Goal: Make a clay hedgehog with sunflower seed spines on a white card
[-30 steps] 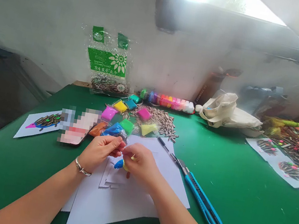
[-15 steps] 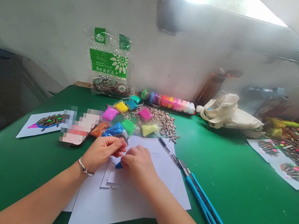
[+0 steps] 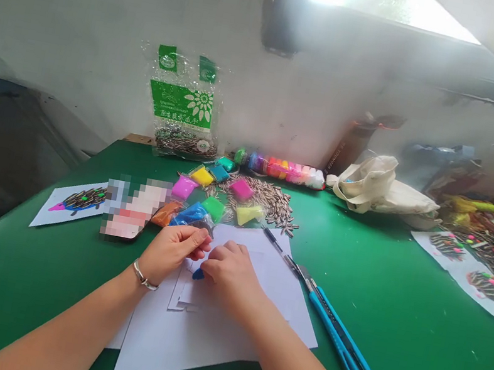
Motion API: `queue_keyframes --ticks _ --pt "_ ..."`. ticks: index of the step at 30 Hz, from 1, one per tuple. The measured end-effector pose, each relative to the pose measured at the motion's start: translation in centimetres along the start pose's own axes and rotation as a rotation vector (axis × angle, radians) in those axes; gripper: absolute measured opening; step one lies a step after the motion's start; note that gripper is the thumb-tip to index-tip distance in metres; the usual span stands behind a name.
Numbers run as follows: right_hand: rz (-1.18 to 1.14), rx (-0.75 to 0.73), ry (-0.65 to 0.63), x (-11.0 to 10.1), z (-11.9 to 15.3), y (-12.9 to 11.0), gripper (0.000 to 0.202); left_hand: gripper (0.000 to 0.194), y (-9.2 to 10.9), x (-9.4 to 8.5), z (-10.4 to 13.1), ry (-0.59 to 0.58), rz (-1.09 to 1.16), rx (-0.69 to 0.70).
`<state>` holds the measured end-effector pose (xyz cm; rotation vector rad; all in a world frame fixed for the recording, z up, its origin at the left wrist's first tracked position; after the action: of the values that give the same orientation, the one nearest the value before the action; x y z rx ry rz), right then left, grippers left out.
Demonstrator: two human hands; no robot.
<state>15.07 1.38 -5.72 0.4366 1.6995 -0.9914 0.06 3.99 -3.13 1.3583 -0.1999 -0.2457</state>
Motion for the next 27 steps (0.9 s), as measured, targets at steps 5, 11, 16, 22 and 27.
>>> queue_keyframes --ticks 5,11,16,22,27 --pt "-0.041 -0.043 -0.01 0.1 0.1 0.5 0.016 0.043 0.0 0.0 0.0 -0.005 -0.03 0.004" --pt "-0.06 -0.026 -0.018 -0.8 0.3 0.2 0.019 0.04 -0.3 -0.2 -0.1 -0.005 -0.045 0.006" --pt "-0.043 0.022 -0.062 -2.1 0.4 -0.6 0.018 0.038 -0.4 -0.2 -0.1 -0.004 -0.059 -0.001" --pt "0.0 0.011 -0.092 -1.6 0.5 -0.6 0.016 0.038 -0.5 -0.2 -0.2 -0.008 -0.068 -0.004" --pt "0.028 0.0 -0.111 -1.6 0.4 -0.8 0.013 0.037 -0.6 -0.2 -0.2 -0.01 -0.071 0.005"
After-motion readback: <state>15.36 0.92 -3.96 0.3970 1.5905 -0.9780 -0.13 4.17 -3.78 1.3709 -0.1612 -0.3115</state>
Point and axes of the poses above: each hand's wrist, its own z-axis away from the middle knuckle, its own x-axis out of the palm, y = z × x, the point moved 1 cm from there along -z, towards the middle knuckle, and after that the axes turned 7 degrees about -y, right-handed, at the moved point
